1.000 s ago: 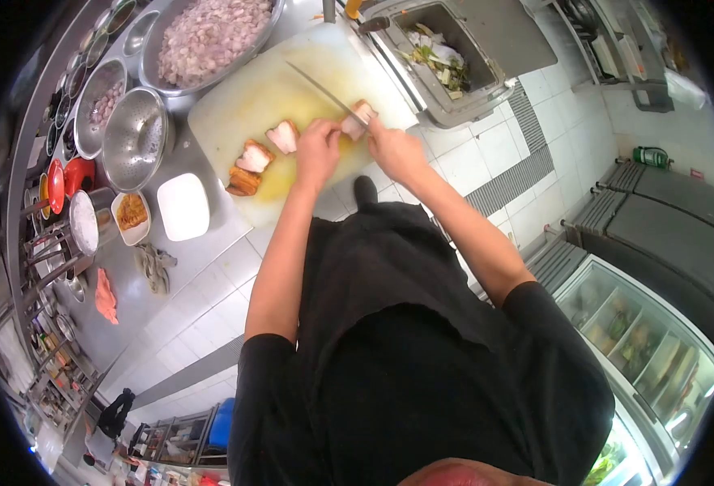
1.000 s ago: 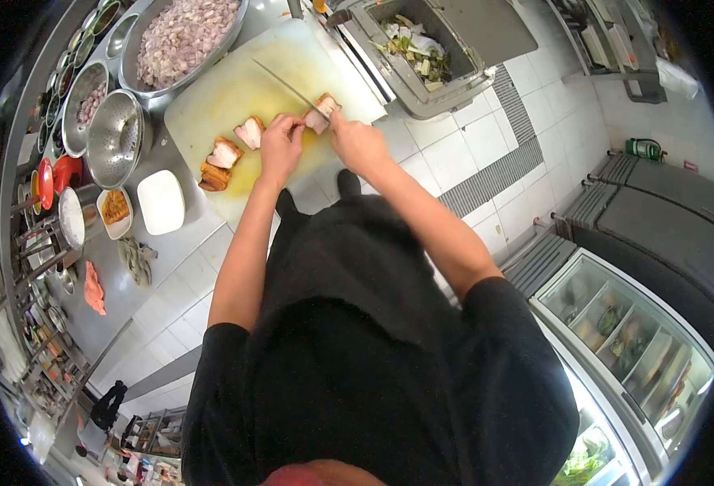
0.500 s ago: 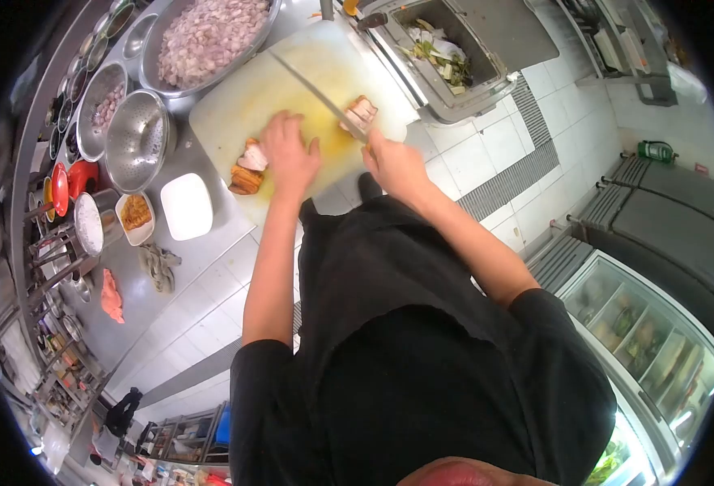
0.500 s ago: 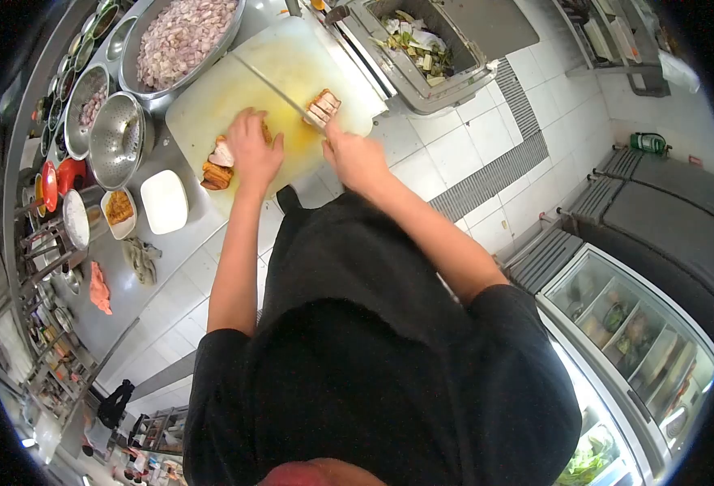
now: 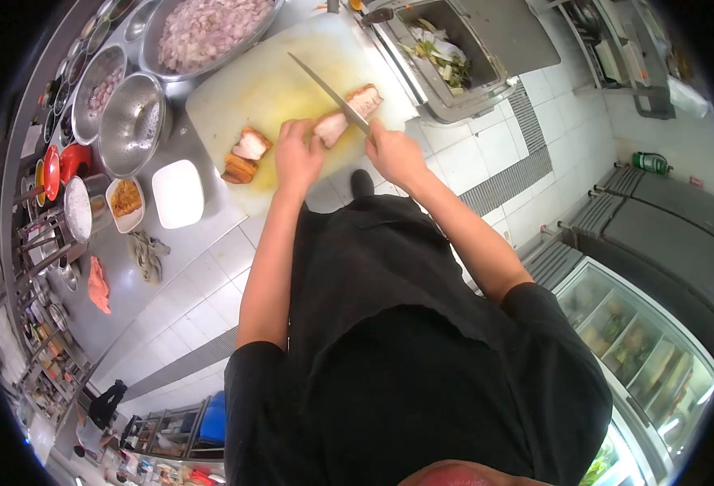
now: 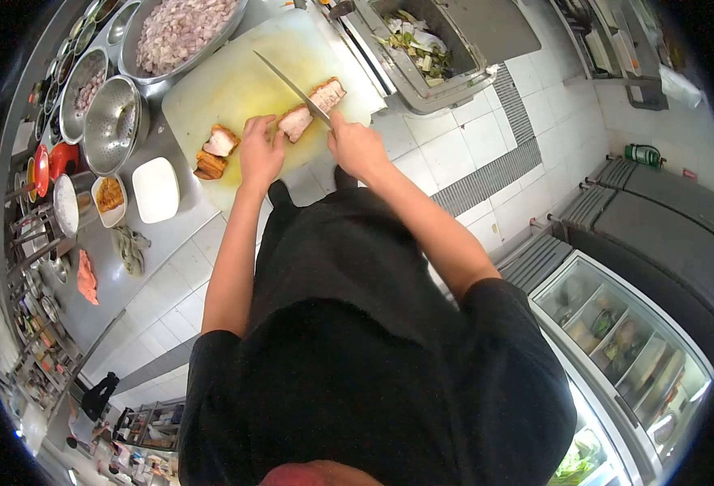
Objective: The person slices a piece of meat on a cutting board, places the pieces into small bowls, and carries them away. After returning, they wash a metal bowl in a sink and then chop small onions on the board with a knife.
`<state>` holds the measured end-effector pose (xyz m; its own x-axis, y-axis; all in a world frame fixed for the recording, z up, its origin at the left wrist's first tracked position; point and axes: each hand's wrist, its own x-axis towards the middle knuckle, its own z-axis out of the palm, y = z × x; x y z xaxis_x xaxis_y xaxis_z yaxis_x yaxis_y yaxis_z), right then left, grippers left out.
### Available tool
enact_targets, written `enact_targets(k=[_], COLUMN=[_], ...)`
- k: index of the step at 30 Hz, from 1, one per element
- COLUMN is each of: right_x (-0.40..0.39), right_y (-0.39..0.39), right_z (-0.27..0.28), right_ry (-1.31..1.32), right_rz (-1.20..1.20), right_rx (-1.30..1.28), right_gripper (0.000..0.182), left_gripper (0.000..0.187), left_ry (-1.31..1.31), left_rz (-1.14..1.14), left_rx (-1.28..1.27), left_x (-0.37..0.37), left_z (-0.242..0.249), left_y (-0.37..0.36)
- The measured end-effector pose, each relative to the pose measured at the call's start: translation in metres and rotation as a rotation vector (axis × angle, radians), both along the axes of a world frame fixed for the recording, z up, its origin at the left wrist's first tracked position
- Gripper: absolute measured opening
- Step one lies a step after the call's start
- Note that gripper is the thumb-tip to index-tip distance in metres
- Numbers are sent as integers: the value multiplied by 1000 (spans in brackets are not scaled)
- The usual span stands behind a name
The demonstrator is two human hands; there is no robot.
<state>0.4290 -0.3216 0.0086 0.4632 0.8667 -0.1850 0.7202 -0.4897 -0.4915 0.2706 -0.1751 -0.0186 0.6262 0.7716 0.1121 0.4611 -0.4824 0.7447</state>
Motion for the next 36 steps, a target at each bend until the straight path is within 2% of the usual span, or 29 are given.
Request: enact_targets(k=[3,5,6,9,11,12,16,18,20,24,26,27,29,31,33,34,36], right_x=[-7,-11,-13,-20,-10,-10,-26,-29,-25,-36,-42,-42,-39,-36,-46,-48,-57], right_y=[7,15,18,14,19,22,25,25,24,25,29,28,23,32,23,22,12], right_z=[20,36,33,8,-7,-1,39,29,-6,40,54,34,-20,-6,9,19,23], right_ry=[0,6,4,-19,-74,-78,-26,-38,-67,-68,-51,-50,-75,-59,-24,-4,20], right_rz=[-26,-59,-54,-15,64,70,14,-7,75,59,5,5,93,75,39,39,23], right_rx=[27,74,74,148,-14,-9,94,172,-29,-52,194,194,-18,3,-5,45,88], right_gripper=[20,19,19,20,20,20,18,18,17,17,18,18,21,21,21,21,22], left_gripper=[22,20,18,16,15,14,13,11,10,10,10,10,15,20,37,37,59], left_ry=[-134,-141,-142,-137,-162,-180,-173,-153,-153,-197,-202,-205,-131,-64,-30,-32,440], left_rz=[-86,-67,-54,-67,-51,-35,-25,-41,-47,-51,-39,-29,-63,-83,-32,-32,144], left_rx=[-49,-118,-188,-158,-198,-245,-170,-136,-136,-138,-127,-117,-142,-145,282,287,598], left_x=[-2,0,1,-3,-4,-5,-12,-9,-11,-13,-9,-10,-14,-18,-35,-40,-58], left_z=[-10,-5,-4,-5,-6,-7,-11,-11,-12,-15,-12,-11,-12,-1,14,26,45], left_y=[7,3,2,1,0,0,-2,0,-3,-2,-3,-5,-7,5,6,13,24])
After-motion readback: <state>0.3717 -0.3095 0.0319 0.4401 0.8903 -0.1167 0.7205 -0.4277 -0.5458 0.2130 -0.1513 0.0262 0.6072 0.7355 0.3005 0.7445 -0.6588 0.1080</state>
